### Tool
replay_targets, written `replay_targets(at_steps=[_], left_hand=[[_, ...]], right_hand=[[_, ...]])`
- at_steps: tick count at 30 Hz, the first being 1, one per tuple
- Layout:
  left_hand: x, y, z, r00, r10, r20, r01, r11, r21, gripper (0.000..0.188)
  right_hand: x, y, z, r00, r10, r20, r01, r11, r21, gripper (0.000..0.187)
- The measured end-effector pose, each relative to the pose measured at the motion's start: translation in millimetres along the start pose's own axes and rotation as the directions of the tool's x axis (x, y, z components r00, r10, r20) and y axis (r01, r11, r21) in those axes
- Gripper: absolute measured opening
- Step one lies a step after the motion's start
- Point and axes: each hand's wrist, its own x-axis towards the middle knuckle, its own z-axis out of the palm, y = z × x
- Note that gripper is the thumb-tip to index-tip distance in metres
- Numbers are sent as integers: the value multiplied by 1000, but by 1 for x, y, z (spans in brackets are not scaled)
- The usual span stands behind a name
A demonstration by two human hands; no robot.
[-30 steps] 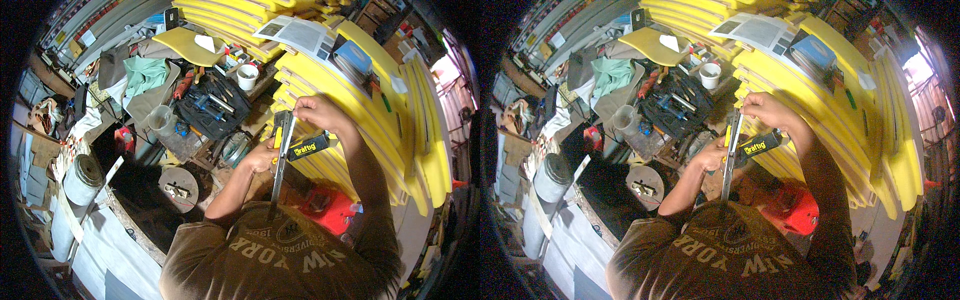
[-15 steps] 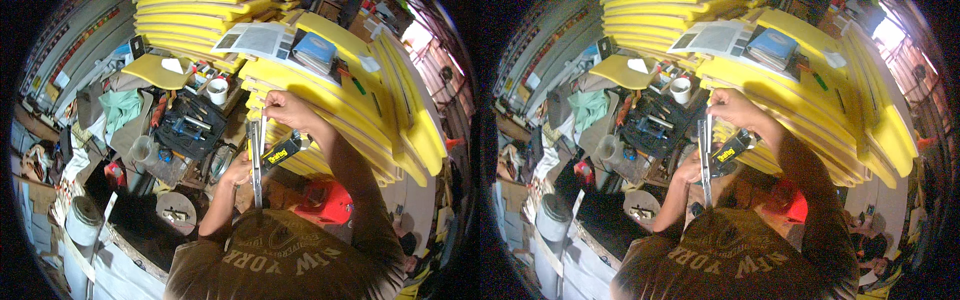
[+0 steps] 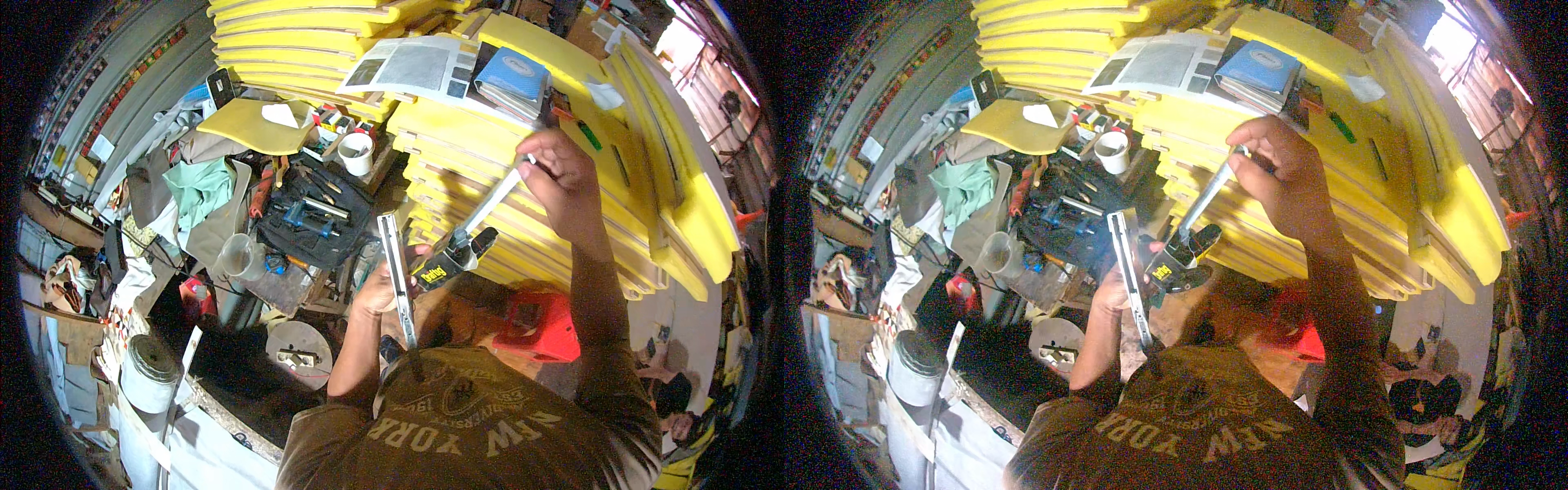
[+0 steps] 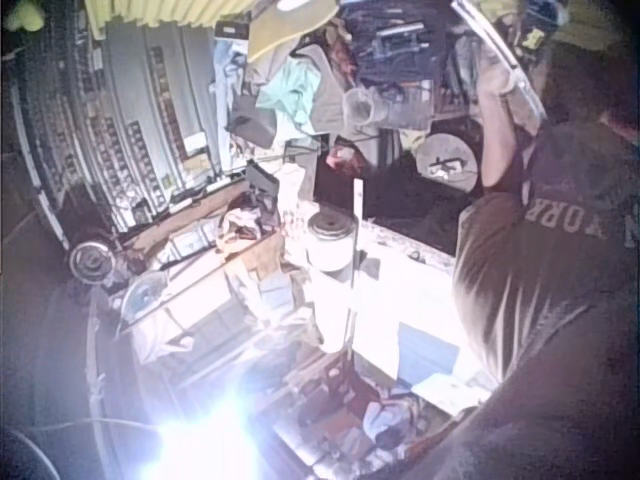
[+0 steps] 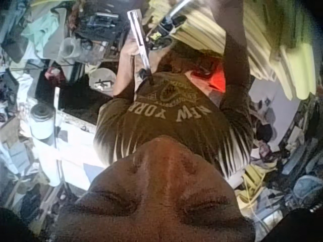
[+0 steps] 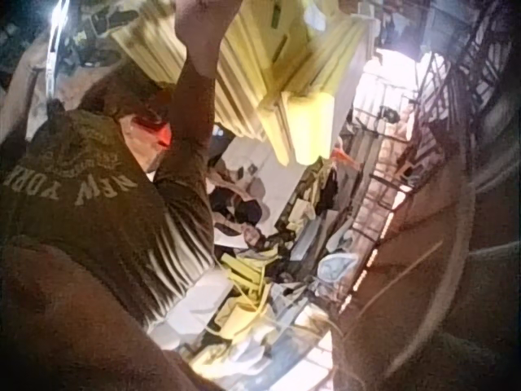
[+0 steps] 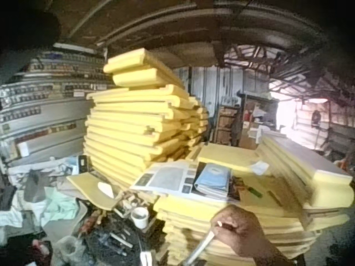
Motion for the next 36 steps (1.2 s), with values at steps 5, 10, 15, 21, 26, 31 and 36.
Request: replay_targets(at_steps=[5,10,15,21,26,31,36], left_hand=[[-3,12,13,1000,-19,14,19,1000,12,62],[0,11,9,998,-54,14,54,998,-15,62],[2,7,8,999,-38,11,39,998,-55,61],[1,8,9,1000,-15,-2,15,997,-74,59],[0,8,2,998,-17,53,23,991,-131,59],[-4,8,2,1000,-28,1,28,1000,-12,59],[-4,4,-6,998,-60,2,60,997,-51,59]], right_hand=[[-24,2,-5,996,-9,85,13,999,-52,14],[-33,14,-9,993,-67,101,68,998,-6,15],[-40,23,-16,978,-86,190,82,996,31,16],[-51,29,-11,984,-7,176,-26,983,183,17],[-57,28,-1,987,71,146,-111,950,293,18],[-61,27,5,992,94,89,-120,924,363,20],[-65,27,3,985,148,93,-169,943,287,16]])
